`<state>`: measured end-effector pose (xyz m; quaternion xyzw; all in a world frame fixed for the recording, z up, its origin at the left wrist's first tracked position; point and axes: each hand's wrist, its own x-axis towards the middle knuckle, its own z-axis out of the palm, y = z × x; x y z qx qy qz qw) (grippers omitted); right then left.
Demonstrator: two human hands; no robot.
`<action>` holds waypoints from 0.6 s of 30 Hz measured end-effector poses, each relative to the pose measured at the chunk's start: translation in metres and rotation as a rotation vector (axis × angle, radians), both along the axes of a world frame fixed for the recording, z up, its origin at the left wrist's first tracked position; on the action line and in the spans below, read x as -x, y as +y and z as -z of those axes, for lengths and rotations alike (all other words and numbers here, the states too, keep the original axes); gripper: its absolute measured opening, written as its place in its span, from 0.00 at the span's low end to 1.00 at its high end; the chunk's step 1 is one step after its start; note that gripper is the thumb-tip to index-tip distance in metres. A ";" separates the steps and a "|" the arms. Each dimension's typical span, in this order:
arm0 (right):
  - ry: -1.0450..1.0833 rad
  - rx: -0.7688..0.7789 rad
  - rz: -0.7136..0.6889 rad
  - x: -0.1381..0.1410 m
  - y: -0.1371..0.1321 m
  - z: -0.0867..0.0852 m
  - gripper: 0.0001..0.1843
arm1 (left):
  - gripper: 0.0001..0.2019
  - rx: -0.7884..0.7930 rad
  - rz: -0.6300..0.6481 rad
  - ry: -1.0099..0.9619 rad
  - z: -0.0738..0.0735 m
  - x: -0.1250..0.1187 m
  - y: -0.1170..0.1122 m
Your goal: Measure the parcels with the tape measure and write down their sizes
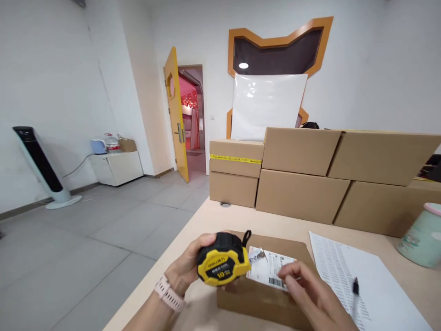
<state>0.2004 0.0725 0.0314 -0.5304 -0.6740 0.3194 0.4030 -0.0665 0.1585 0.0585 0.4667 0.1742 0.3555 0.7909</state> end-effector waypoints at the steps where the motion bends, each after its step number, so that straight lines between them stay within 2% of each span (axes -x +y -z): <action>1: 0.180 0.136 -0.052 0.010 0.003 -0.009 0.17 | 0.20 -0.024 0.019 0.021 -0.001 -0.003 -0.003; 4: 0.579 0.390 -0.123 0.038 0.010 -0.019 0.20 | 0.22 -0.083 0.098 0.097 -0.007 -0.009 -0.011; 7: 0.695 0.460 -0.113 0.050 0.015 -0.018 0.19 | 0.24 -0.144 0.126 0.154 -0.012 -0.008 -0.014; 9: 0.730 0.453 -0.064 0.042 0.018 -0.022 0.17 | 0.25 -0.185 0.124 0.184 -0.013 -0.002 -0.011; 11: 0.785 0.416 0.009 0.021 0.024 -0.031 0.16 | 0.26 -0.198 0.079 0.206 -0.013 0.007 -0.004; 14: 0.890 0.300 0.177 -0.029 0.033 -0.041 0.15 | 0.27 -0.171 -0.086 0.250 -0.013 0.028 0.013; 16: 0.944 0.219 0.272 -0.063 0.038 -0.037 0.16 | 0.24 -0.128 -0.200 0.261 -0.011 0.043 0.027; 18: 0.927 0.195 0.343 -0.089 0.038 -0.024 0.16 | 0.17 -0.070 -0.311 0.258 -0.009 0.055 0.038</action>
